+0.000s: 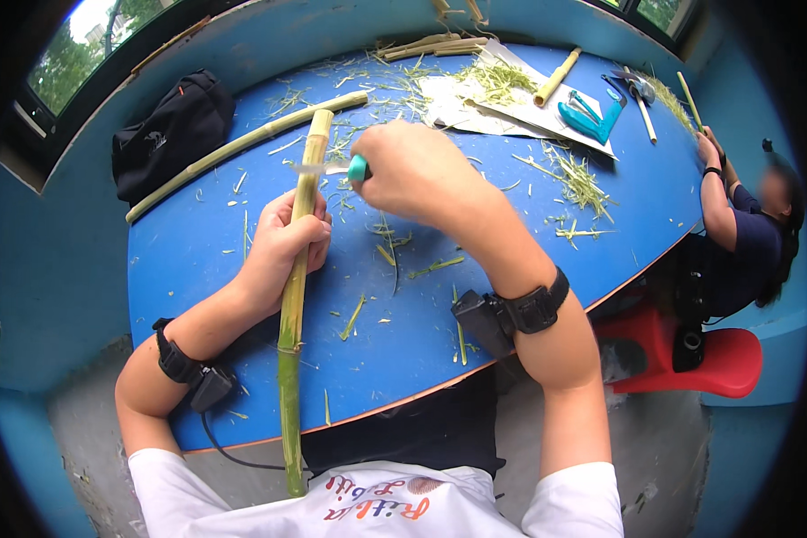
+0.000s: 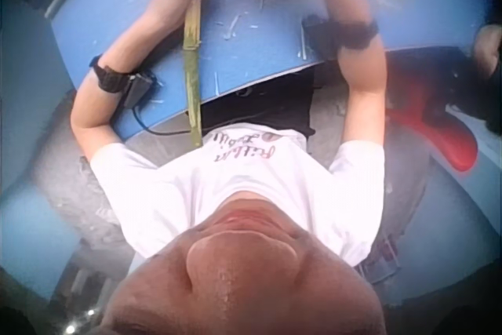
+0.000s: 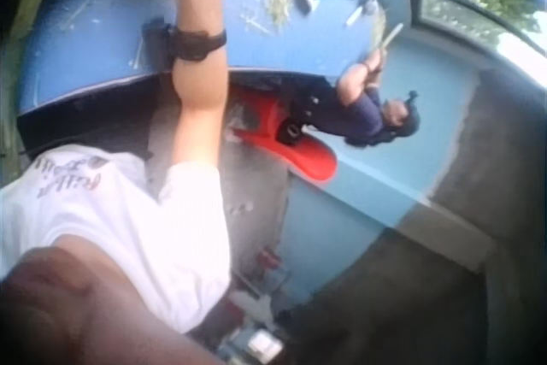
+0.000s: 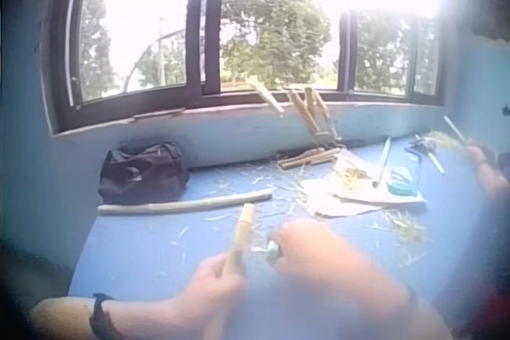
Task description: The person scrapes the outer layer off a bamboo stalk with a small knife, clears away debris, and then uses the knife to notch and shave a specific section of the stalk.
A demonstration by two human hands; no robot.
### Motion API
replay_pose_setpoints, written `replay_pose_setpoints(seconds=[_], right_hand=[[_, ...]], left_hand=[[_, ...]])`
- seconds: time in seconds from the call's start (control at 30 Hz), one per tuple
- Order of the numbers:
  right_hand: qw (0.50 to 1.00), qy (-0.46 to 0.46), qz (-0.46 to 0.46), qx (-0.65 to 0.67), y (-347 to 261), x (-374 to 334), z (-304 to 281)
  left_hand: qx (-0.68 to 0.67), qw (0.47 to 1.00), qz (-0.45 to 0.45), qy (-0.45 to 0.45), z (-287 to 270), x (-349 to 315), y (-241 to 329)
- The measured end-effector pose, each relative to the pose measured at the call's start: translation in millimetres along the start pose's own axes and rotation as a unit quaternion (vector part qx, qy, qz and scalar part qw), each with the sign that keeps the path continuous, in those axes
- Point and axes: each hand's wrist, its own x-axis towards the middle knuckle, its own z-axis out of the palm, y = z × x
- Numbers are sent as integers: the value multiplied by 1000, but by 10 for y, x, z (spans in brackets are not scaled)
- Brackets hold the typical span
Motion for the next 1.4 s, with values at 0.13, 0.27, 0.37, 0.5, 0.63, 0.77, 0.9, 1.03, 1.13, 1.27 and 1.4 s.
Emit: replay_pose_setpoints(seconds=[0.13, 0.27, 0.37, 0.5, 0.63, 0.77, 0.9, 1.03, 1.13, 1.27, 1.4], right_hand=[[999, -35, 9, -17, -87, -3, -2], [998, -45, 25, -37, -57, 36, 42], [996, -14, 58, -61, 22, 134, 50], [980, 128, 104, -110, 217, 235, 60], [987, 85, 126, -54, 373, 195, 39], [993, 85, 81, 29, 221, 118, -7], [993, 65, 43, 92, 45, 65, -102], [986, 94, 39, 132, 105, 67, -72], [984, 98, 39, 143, 123, 57, -75], [990, 89, -8, 110, 131, 37, -67], [995, 23, 14, 101, 64, 18, -103]], left_hand=[[13, 1000, -25, 12, 7, 7, 32], [30, 999, -17, 6, 10, 1, 6], [41, 999, -16, -8, 13, 6, 18], [61, 998, -13, -20, 55, -54, 47], [71, 996, -11, -46, 30, -53, 22], [65, 997, -21, -40, 10, -22, 13], [36, 998, -24, -42, -18, -19, 4], [-17, 998, -37, -54, -22, -1, 12], [-92, 993, -41, -61, -17, -10, 17], [-74, 997, -24, -21, 24, -5, 15], [-65, 998, 0, -15, 35, -12, 27]])
